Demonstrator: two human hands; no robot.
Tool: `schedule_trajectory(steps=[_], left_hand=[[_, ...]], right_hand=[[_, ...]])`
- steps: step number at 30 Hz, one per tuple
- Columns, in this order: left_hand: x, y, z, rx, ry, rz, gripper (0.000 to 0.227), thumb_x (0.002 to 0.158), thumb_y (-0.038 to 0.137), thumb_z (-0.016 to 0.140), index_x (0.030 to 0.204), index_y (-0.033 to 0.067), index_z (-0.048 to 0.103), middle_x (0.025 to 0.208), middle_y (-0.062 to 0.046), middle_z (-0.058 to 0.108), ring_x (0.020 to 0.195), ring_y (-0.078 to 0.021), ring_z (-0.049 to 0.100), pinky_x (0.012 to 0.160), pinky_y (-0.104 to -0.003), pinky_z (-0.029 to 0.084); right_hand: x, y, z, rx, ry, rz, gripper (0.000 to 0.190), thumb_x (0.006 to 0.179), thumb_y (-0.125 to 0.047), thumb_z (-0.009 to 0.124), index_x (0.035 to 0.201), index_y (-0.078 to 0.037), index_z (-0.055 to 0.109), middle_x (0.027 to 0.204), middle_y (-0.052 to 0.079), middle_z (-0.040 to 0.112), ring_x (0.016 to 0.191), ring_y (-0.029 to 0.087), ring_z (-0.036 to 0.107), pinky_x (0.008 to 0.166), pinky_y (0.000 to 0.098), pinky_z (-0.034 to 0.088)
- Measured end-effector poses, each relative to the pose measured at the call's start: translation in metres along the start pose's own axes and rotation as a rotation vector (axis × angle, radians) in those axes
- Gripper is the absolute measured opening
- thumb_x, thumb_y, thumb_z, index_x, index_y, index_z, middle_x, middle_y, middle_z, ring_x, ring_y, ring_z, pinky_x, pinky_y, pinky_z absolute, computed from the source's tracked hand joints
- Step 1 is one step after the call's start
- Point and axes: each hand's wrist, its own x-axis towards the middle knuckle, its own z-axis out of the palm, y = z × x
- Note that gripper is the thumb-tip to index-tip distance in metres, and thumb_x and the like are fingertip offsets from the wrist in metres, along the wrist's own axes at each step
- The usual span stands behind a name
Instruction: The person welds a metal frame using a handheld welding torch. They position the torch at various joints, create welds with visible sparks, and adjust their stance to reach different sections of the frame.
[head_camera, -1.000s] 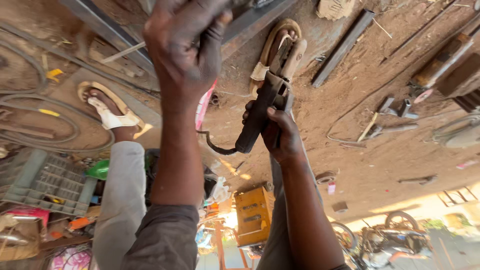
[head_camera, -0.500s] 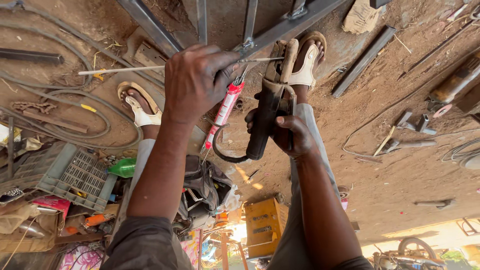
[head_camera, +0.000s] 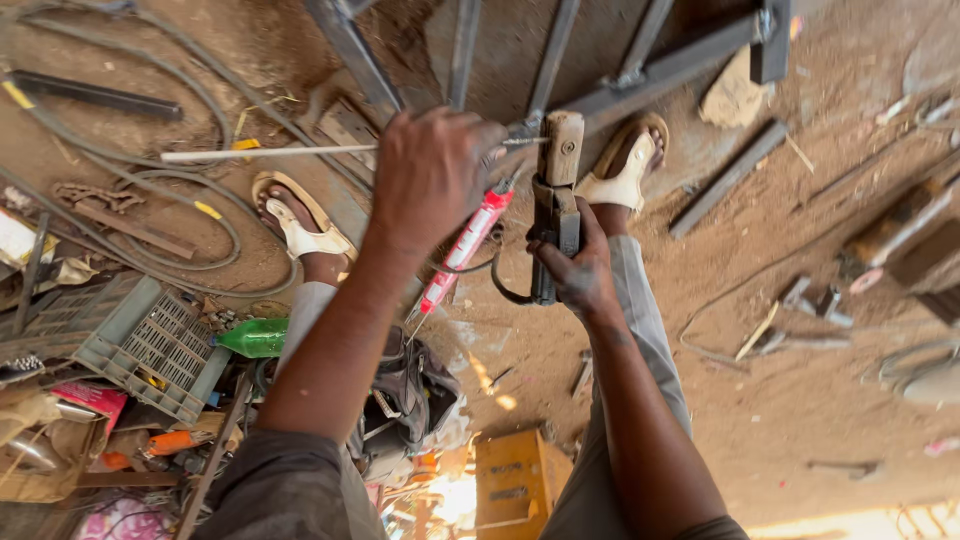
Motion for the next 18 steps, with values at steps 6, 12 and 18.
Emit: schedule_trajectory(steps=[6,12,18], left_hand=[[-0.072,-0.004,0.021,-0.192,0.482,0.022,0.034,0.093,0.016,0.073,0.127,0.0120,0.074,0.139,-0.021,0.063,0.128,-0.0400,0.062,0.113,-0.053,0.042],[-0.165,-0.018,0.046,-0.586,0.216,-0.155,0.027,0.096,0.018,0.072,0.122,0.0123,0.070,0.122,-0.012,0.074,0.106,-0.0268,0.075,0.096,-0.040,0.061],[-0.173,-0.034,0.092,-0.799,0.149,-0.287,0.038,0.098,0.024,0.071,0.134,0.0116,0.066,0.127,-0.013,0.072,0.103,-0.0275,0.074,0.093,-0.039,0.060]], right_hand=[[0.014,-0.001,0.012,0.353,0.071,0.114,0.061,0.101,-0.044,0.055,0.146,-0.003,0.050,0.100,0.009,0.067,0.090,0.018,0.066,0.081,0.0320,0.057],[0.017,-0.013,0.014,0.094,-0.003,-0.146,0.094,0.084,-0.044,0.085,0.154,-0.003,0.038,0.114,0.010,0.056,0.105,0.022,0.060,0.092,0.0378,0.056],[0.025,-0.001,0.026,-0.194,-0.055,-0.168,0.099,0.070,-0.037,0.095,0.142,-0.001,0.037,0.127,0.014,0.060,0.122,0.023,0.064,0.108,0.0422,0.050]])
